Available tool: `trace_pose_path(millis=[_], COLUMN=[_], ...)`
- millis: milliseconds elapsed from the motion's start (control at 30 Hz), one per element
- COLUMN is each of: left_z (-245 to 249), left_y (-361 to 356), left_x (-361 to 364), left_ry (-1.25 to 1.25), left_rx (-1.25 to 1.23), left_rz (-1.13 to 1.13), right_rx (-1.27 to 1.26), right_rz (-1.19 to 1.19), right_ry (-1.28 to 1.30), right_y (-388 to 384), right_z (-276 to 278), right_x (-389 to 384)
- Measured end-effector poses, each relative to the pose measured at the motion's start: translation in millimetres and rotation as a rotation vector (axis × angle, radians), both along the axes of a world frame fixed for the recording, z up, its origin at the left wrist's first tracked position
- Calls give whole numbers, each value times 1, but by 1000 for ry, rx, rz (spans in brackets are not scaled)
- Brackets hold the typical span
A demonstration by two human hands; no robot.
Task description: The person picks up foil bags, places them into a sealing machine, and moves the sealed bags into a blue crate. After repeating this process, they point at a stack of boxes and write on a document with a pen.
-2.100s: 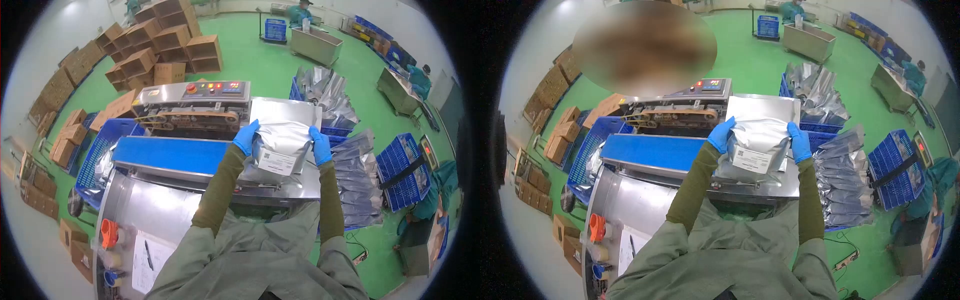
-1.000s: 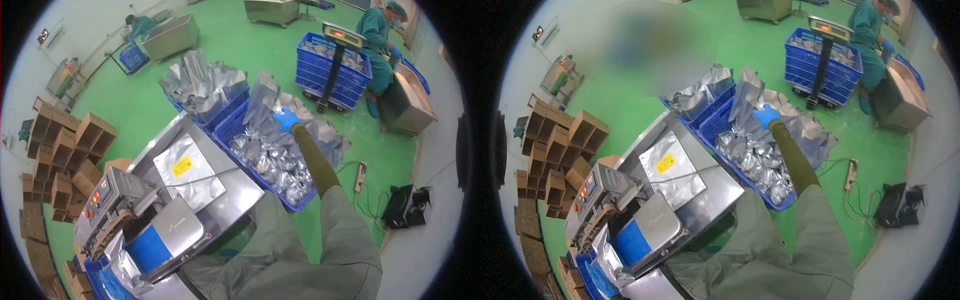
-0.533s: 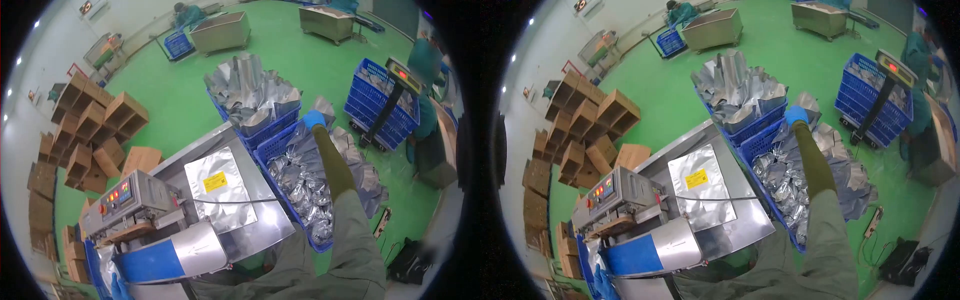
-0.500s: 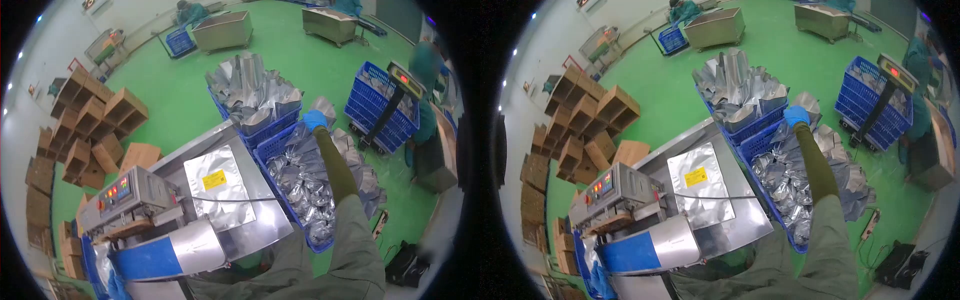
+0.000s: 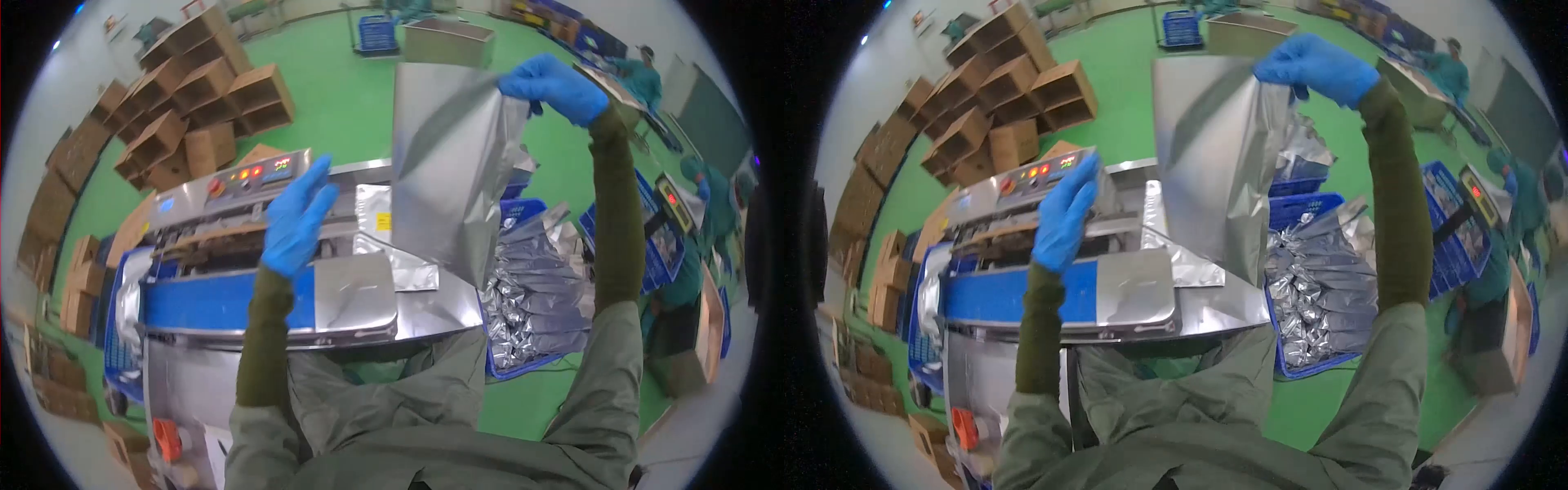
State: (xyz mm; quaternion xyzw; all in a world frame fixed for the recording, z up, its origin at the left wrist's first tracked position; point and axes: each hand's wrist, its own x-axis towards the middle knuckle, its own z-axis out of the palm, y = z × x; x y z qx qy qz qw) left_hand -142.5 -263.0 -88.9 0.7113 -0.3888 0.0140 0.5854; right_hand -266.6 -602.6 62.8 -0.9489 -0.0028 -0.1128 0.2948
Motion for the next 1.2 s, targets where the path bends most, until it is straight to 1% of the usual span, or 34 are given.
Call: trace_pose_path(millis=[33,67,100,133,167,200,267,300,367,400,467,500,533,567,600,633,667,700,733,800,867,900,933,967,1000,1067,1100,1133,1200], left_z=[-3,-10,-26,-41,-52,-61,-72,-71,-62,-60,-56,-52,-53,-55,-58,-52,-47,-44,-43,-55,-67,-71,-70,-71,-73,-53,-58,-55,-54], left_y=[-2,-5,-12,-9,-5,-3,4,9,11,7,5,12,17,22,24,26,29,37,47,61,71,74,75,74,73,71,67,68,80], left_x=[3,1,1,0,-3,-12,-34,-40,-53,-55,-55,-61,-57,-50,-43,-43,-40,-37,-34,-25,-22,-15,-9,-5,-4,-14,-7,-8,-10], left_ry=[-145,-115,39,-122,-285,-297,57,50,-440,-445,-744,-629,-644,-554,-459,-479,-488,-428,-366,-386,-296,-298,-187,-71,-63,244,226,225,237], left_rx=[-18,-108,-294,-244,-189,-193,-158,-161,-228,-236,-195,-126,-135,-251,-368,-410,-414,-468,-517,-492,-433,-425,-419,-414,-409,-196,-42,-45,-143], left_rz=[23,30,-25,111,245,258,155,160,285,290,291,364,370,406,439,518,528,517,508,536,456,457,327,196,190,-123,-102,-108,-30], right_rx=[-16,22,63,48,0,34,131,128,572,564,597,309,445,417,407,338,275,404,416,476,504,595,684,740,743,622,501,496,747], right_rz=[32,68,99,155,213,153,111,117,99,105,118,143,167,41,51,50,51,18,31,-4,-26,-4,13,115,104,137,105,100,-120], right_ry=[5,23,39,28,-54,92,-36,-42,-343,-347,-401,-247,-122,-88,-98,-227,-354,-379,-374,-286,-286,-235,-182,-253,-249,-253,-347,-349,-291], right_y=[21,40,59,80,93,106,121,127,134,135,135,117,111,119,124,128,134,139,146,152,161,162,164,175,176,171,168,166,167], right_z=[-3,-11,-20,-28,-48,-57,-80,-92,-112,-118,-135,-152,-175,-179,-181,-180,-179,-180,-182,-188,-198,-201,-200,-197,-201,-214,-220,-223,-233], right_x=[-2,-3,-6,-9,-6,-4,-7,-8,-12,-14,-17,-12,-13,-15,-12,-7,-3,-2,-2,-2,6,8,6,5,8,20,24,24,19])
